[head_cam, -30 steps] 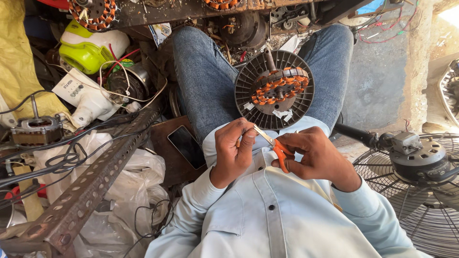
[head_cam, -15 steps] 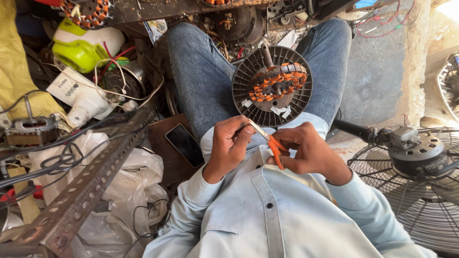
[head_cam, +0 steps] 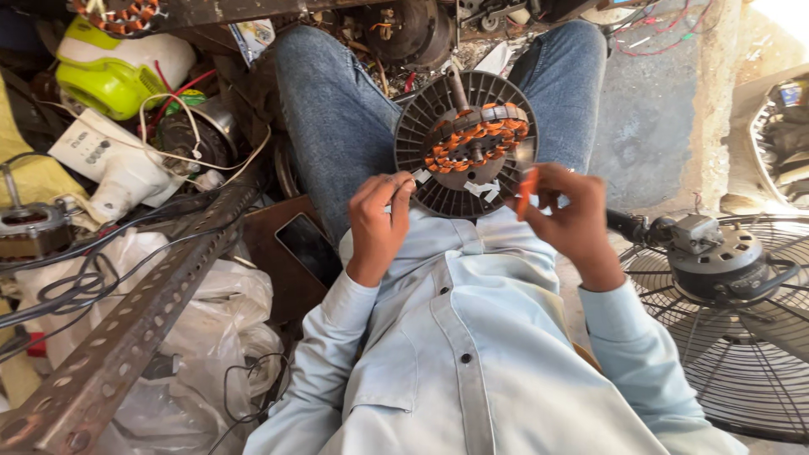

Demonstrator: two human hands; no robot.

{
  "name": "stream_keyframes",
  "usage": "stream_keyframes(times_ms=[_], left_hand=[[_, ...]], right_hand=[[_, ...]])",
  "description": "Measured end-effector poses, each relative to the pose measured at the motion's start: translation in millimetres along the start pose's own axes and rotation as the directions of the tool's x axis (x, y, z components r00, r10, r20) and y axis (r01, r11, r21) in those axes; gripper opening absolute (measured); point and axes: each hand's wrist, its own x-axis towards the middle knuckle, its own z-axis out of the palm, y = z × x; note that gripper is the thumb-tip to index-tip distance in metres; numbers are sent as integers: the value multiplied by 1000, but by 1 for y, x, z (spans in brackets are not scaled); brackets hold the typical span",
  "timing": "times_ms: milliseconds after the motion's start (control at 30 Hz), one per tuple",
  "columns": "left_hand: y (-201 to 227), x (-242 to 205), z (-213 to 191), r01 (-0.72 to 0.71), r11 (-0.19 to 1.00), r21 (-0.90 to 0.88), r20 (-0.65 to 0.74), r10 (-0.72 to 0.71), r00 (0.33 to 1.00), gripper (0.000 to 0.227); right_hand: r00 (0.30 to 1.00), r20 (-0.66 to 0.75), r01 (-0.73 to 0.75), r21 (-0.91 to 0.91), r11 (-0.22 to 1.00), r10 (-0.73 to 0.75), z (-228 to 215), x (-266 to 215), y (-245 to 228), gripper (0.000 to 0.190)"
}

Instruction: The person winds copper wire onto a fan motor stator using a winding machine, then removes the stator, holds it in their lap, and uses orange snips to trim and manage the wires.

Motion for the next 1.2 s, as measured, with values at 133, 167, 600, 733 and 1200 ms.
stream_keyframes(times_ms=[133, 167, 600, 733, 1200], left_hand=[[-14, 6, 9, -101, 986, 134, -49, 109, 993, 10], [-16, 6, 11, -86, 983, 161, -51, 96, 994, 14], [-25, 6, 22, -64, 986, 154, -52, 73, 996, 14], [-21, 4, 20, -79, 987, 143, -31, 84, 996, 8], [-24, 0, 23, -74, 978, 197, 51, 66, 997, 14]], right_hand=[[976, 31, 218, -257, 942, -218, 22, 1, 6, 27], [958, 68, 284, -374, 883, -279, 26, 2, 6, 31], [930, 88, 358, -441, 823, -358, 35, 11, 22, 42], [928, 70, 365, -354, 861, -365, 34, 11, 23, 39], [997, -69, -4, 315, 949, 27, 26, 0, 68, 33]])
